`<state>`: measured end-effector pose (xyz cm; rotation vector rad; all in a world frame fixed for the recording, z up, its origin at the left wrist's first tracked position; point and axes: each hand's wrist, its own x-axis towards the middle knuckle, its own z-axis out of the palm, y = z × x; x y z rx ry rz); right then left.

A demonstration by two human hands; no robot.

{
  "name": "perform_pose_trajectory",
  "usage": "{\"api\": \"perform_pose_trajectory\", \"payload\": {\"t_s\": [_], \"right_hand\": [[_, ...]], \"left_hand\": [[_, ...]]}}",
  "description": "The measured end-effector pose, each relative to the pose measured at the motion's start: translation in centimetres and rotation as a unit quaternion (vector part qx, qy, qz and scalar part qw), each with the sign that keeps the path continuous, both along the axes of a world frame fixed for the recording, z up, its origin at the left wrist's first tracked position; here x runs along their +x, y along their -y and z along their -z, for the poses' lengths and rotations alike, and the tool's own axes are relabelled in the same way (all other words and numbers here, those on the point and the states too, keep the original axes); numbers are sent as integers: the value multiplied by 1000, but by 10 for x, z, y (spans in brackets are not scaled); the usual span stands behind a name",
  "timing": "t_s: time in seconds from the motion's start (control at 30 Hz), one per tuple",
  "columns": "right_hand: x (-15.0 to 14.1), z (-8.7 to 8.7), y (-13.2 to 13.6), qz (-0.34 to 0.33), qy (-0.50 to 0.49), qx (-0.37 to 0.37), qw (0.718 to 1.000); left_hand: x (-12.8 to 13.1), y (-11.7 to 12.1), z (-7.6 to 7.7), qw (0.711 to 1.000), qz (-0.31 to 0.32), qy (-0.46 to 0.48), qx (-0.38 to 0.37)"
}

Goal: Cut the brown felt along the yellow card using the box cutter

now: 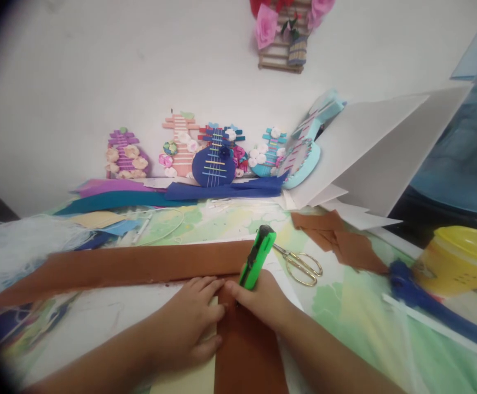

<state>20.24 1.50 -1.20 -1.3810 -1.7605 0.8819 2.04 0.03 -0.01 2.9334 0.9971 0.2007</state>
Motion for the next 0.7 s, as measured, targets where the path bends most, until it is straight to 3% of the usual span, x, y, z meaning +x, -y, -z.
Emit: {"api": "perform_pose_trajectory", "payload": {"t_s": [0.37, 0.7], "right_hand": [[-1, -1, 1, 12, 28, -8, 1000], [-6, -9, 7, -39, 75, 6, 996]], "left_hand": [[-2, -3, 8, 1000, 1, -13, -5], [0, -2, 3, 1000, 4, -2, -4]]}}
